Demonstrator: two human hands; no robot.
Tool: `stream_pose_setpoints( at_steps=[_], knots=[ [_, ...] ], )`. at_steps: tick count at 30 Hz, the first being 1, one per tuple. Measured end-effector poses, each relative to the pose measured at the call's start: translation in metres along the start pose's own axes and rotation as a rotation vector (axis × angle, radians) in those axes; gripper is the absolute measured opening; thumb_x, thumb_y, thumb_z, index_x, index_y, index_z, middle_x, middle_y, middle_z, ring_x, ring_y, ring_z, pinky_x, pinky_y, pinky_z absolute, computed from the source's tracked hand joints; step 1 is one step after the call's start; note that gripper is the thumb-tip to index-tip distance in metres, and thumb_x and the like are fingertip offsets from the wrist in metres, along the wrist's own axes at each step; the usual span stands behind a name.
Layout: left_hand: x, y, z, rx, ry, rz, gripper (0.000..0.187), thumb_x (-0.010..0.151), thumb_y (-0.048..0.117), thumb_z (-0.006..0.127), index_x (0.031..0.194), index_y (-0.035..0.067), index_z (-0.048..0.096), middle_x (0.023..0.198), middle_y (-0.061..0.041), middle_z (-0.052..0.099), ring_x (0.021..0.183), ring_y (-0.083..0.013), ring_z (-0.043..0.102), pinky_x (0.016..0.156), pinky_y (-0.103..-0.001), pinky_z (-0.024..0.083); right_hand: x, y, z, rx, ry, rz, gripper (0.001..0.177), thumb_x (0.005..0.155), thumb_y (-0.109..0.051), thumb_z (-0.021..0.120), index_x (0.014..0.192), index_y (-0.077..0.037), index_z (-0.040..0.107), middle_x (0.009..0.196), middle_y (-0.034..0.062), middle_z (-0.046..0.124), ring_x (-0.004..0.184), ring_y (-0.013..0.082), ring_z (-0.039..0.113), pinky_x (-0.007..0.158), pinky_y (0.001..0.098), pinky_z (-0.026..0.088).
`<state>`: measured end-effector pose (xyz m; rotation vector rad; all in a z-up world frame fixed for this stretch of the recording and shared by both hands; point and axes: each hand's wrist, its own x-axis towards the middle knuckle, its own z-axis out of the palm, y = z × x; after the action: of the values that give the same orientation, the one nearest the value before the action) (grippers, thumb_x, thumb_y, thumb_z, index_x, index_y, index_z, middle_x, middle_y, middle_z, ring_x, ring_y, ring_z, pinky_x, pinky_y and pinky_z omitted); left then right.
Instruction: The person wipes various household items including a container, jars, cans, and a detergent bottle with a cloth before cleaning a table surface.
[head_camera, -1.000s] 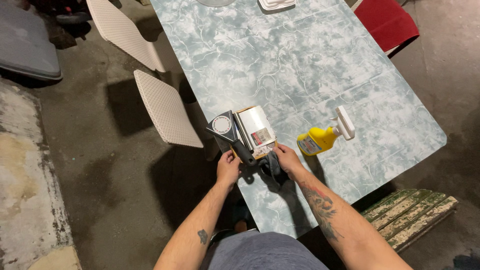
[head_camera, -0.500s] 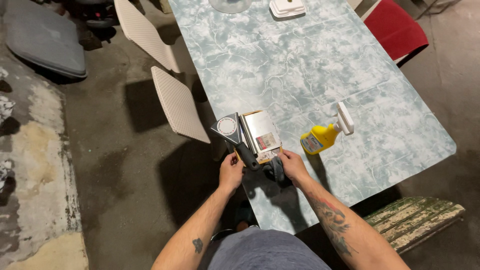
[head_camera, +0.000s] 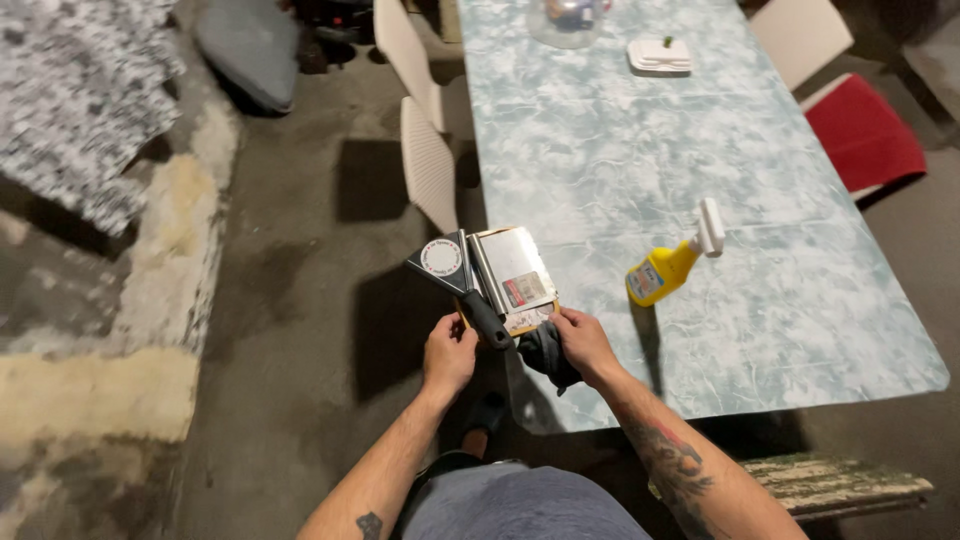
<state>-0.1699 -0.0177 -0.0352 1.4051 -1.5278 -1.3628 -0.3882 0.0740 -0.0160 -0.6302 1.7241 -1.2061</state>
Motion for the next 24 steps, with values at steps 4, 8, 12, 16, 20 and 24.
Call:
stream_pose_setpoints(
  at_steps=[4,8,12,16,20,24],
  knots=[
    [-0.052,0.003,-0.037,0.075,0.167,-0.014,0.038,0.086,0.022,0.066,0.118,0.001,0.069,0.096,-0.013,0.079,0.086,-0.0238,0.076,0.076,-0.036,0.058,-0.026,0.001,0.027,-0.053,-0.092,-0.053,0.035,0.101,-0.021,0.058,0.118,0.005,0.073,0.095,0.0086,0.076,0.08,0.0134,0.065,0.074,0.0293,0.054],
    [-0.101,0.003,-0.078,0.109,0.323,-0.059,0.037,0.084,0.022,0.067,0.115,0.002,0.07,0.096,-0.014,0.078,0.086,-0.0269,0.075,0.076,-0.039,0.057,-0.045,0.007,0.061,-0.086,-0.207,-0.092,0.036,0.101,-0.022,0.059,0.121,0.005,0.072,0.098,0.0078,0.077,0.082,0.0121,0.065,0.075,0.0284,0.053],
    [-0.136,-0.003,-0.117,0.089,0.48,-0.045,0.037,0.085,0.022,0.065,0.115,0.002,0.069,0.097,-0.014,0.078,0.087,-0.0286,0.075,0.076,-0.04,0.058,-0.065,0.003,0.105,-0.199,-0.276,-0.077,0.038,0.103,-0.025,0.061,0.127,0.002,0.073,0.098,0.0113,0.073,0.077,0.0148,0.056,0.067,0.0311,0.047],
    [-0.163,-0.008,-0.156,0.133,0.601,-0.087,0.035,0.084,0.025,0.065,0.111,0.004,0.072,0.098,-0.015,0.078,0.09,-0.0309,0.074,0.078,-0.043,0.057,-0.086,-0.016,0.148,-0.219,-0.419,-0.167,0.04,0.101,-0.025,0.06,0.127,0.003,0.07,0.106,0.0081,0.077,0.086,0.0089,0.067,0.075,0.0219,0.053],
    [-0.185,-0.004,-0.197,0.153,0.724,-0.059,0.035,0.083,0.027,0.066,0.109,0.004,0.073,0.102,-0.016,0.077,0.094,-0.0333,0.074,0.08,-0.043,0.057,-0.117,-0.049,0.189,-0.283,-0.534,-0.106,0.04,0.102,-0.026,0.057,0.129,0.0,0.069,0.103,0.0114,0.077,0.079,0.0135,0.066,0.069,0.0277,0.054],
    [-0.204,0.009,-0.243,0.174,0.796,-0.126,0.035,0.084,0.03,0.066,0.108,0.006,0.073,0.103,-0.014,0.077,0.095,-0.0328,0.074,0.081,-0.043,0.057,-0.144,-0.081,0.235,-0.322,-0.62,-0.177,0.041,0.102,-0.026,0.056,0.128,0.002,0.07,0.099,0.0131,0.077,0.078,0.015,0.067,0.069,0.0299,0.055]
  ],
)
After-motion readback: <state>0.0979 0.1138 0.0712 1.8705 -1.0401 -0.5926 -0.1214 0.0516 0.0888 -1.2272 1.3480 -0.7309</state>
